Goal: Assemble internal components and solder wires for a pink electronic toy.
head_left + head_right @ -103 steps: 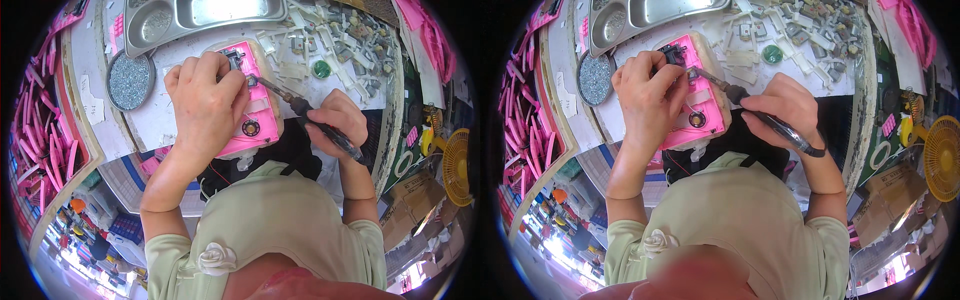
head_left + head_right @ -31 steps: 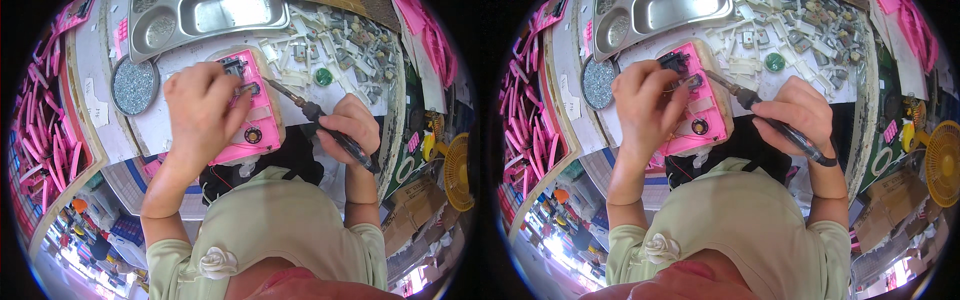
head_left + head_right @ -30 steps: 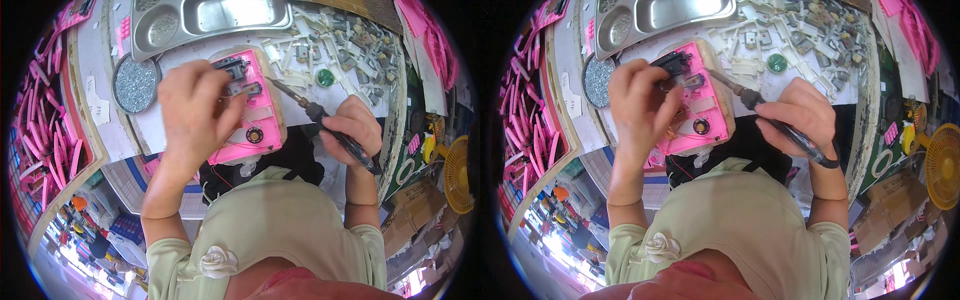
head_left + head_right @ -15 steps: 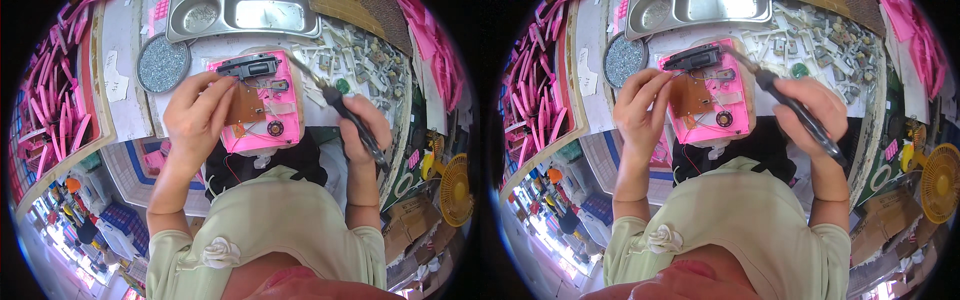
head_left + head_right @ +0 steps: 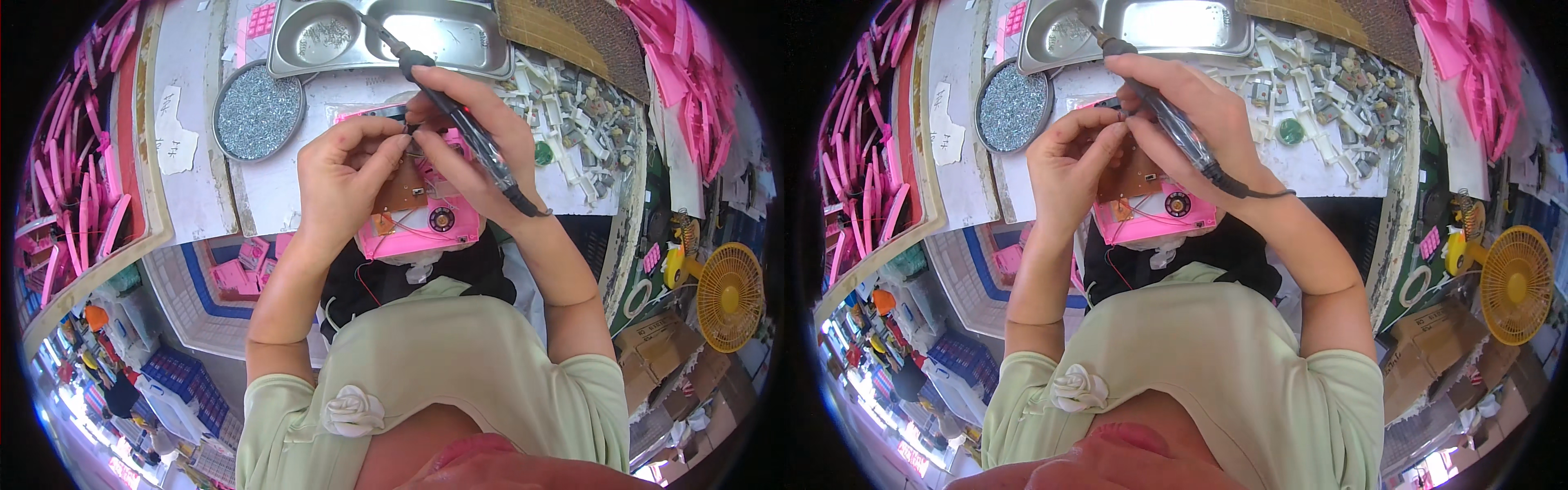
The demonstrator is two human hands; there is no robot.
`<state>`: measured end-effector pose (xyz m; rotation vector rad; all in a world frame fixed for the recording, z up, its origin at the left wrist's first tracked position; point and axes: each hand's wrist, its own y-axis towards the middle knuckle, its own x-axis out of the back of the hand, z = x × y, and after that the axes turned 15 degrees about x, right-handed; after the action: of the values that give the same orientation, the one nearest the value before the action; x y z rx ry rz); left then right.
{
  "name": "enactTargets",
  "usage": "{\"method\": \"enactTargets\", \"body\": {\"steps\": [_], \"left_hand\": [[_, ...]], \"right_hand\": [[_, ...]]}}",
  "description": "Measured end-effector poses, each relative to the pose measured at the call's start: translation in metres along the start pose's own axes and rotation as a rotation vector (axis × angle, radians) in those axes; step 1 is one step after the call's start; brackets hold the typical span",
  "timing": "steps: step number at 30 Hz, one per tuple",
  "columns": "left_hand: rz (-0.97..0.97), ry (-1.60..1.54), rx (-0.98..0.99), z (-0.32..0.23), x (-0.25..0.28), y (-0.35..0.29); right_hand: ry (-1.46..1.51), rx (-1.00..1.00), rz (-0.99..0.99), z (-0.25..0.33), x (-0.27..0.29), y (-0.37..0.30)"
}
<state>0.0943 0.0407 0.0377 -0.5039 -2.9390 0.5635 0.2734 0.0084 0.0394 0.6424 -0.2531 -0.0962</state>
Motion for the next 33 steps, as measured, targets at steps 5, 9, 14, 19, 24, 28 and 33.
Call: {"method": "enactTargets", "body": {"steps": [5,9,14,19,24,28,33], "left_hand": [[-0.058,0.225,-0.105,0.006,0.010,0.005],[0.009,0.142,-0.044,0.007,0.012,0.007],[0.145,0.021,0.024,0.004,0.016,0.005],[0.180,-0.056,0.060,0.004,0.016,0.005],[0.141,-0.070,0.128,0.005,0.012,0.004],[-0.031,0.163,-0.117,0.007,0.009,0.004],[-0.136,0.529,-0.359,-0.002,-0.001,0.005]], "right_hand": [[0.004,-0.014,0.036,-0.002,-0.004,0.002],[0.003,-0.013,0.096,-0.005,-0.001,0.002],[0.046,-0.035,0.019,-0.003,-0.009,0.004],[0.027,-0.035,-0.026,-0.002,-0.012,0.002],[-0.170,0.106,-0.037,0.000,-0.016,-0.005],[-0.275,0.246,-0.026,0.001,-0.005,-0.012],[-0.337,0.213,0.058,0.012,0.047,-0.034]]}}
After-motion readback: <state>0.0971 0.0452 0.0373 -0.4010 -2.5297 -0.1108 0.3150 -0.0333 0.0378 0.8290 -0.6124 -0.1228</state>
